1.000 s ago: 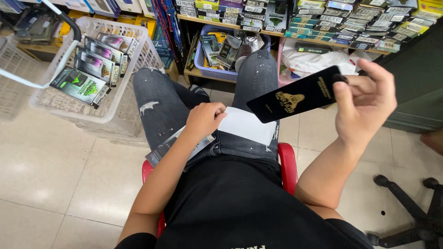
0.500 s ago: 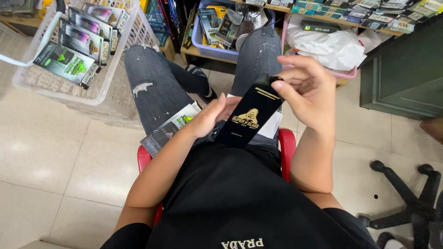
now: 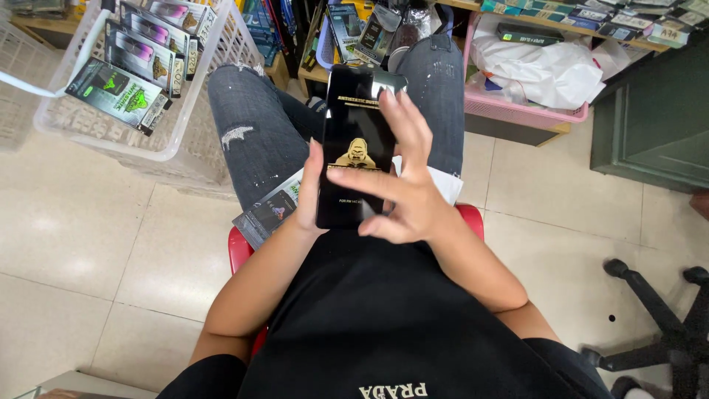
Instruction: The person places a screen protector back into its retail box, folds and slides white paper packaging over it, and closes the box flaps.
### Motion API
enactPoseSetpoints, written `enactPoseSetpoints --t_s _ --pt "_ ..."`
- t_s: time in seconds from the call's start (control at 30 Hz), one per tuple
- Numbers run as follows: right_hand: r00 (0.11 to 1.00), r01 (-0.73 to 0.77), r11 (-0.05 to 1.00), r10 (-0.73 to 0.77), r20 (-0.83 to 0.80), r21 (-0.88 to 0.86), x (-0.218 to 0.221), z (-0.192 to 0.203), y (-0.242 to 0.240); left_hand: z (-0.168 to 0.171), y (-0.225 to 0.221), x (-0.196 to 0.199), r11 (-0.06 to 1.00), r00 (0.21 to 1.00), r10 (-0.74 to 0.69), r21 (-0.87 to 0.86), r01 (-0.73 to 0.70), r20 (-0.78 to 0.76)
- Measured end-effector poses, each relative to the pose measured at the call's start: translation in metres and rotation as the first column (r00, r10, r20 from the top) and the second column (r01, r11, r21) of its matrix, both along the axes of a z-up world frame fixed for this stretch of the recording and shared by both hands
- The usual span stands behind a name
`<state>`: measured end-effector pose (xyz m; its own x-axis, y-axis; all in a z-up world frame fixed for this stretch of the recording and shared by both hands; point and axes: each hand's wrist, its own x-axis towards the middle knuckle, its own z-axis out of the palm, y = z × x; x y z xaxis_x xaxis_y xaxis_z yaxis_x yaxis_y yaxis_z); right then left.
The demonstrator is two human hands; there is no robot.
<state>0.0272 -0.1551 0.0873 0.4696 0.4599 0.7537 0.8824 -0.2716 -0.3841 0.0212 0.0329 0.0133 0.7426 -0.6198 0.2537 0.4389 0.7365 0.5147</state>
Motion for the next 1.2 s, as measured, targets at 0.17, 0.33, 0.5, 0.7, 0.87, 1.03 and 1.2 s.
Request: enactPoseSetpoints --t_s 0.17,0.33,0.5,0.7,0.87,1.03,1.2 --pt "0.968 -0.143 0.978 0.170 0.184 -0.153 -0.014 -0.018 0.008 0.040 0.003 -0.004 0.966 0.961 0.242 -0.062 -0.252 -0.134" --pt "0.981 -0.067 0.954 0.117 0.156 -0.294 -0.014 -0.003 0.011 0.050 0.008 -0.006 0.962 0.955 0.247 -0.078 -0.262 -0.162" --pt "0.974 -0.045 0.952 0.109 0.201 -0.302 -0.007 -0.003 0.007 0.053 0.007 -0.010 0.972 0.962 0.142 -0.149 -0.180 -0.233" --pt "0.983 0.039 0.966 0.009 0.183 -0.257 0.010 -0.002 -0.009 0.060 0.002 -0.023 0.949 0.943 0.292 0.173 -0.264 -0.158" --pt "0.987 0.132 0.985 -0.121 0.104 -0.112 0.031 -0.002 -0.028 0.056 -0.010 -0.030 0.966 0.984 0.061 0.258 -0.017 -0.166" --pt "0.981 0.191 0.981 -0.190 0.023 -0.031 0.043 0.008 -0.039 0.052 -0.014 -0.027 0.963 0.996 -0.041 0.263 0.061 -0.078" --pt "0.957 0.153 0.982 -0.174 -0.233 -0.109 0.036 0.026 -0.049 0.037 -0.013 -0.020 0.915 0.999 0.040 0.401 -0.047 0.024"
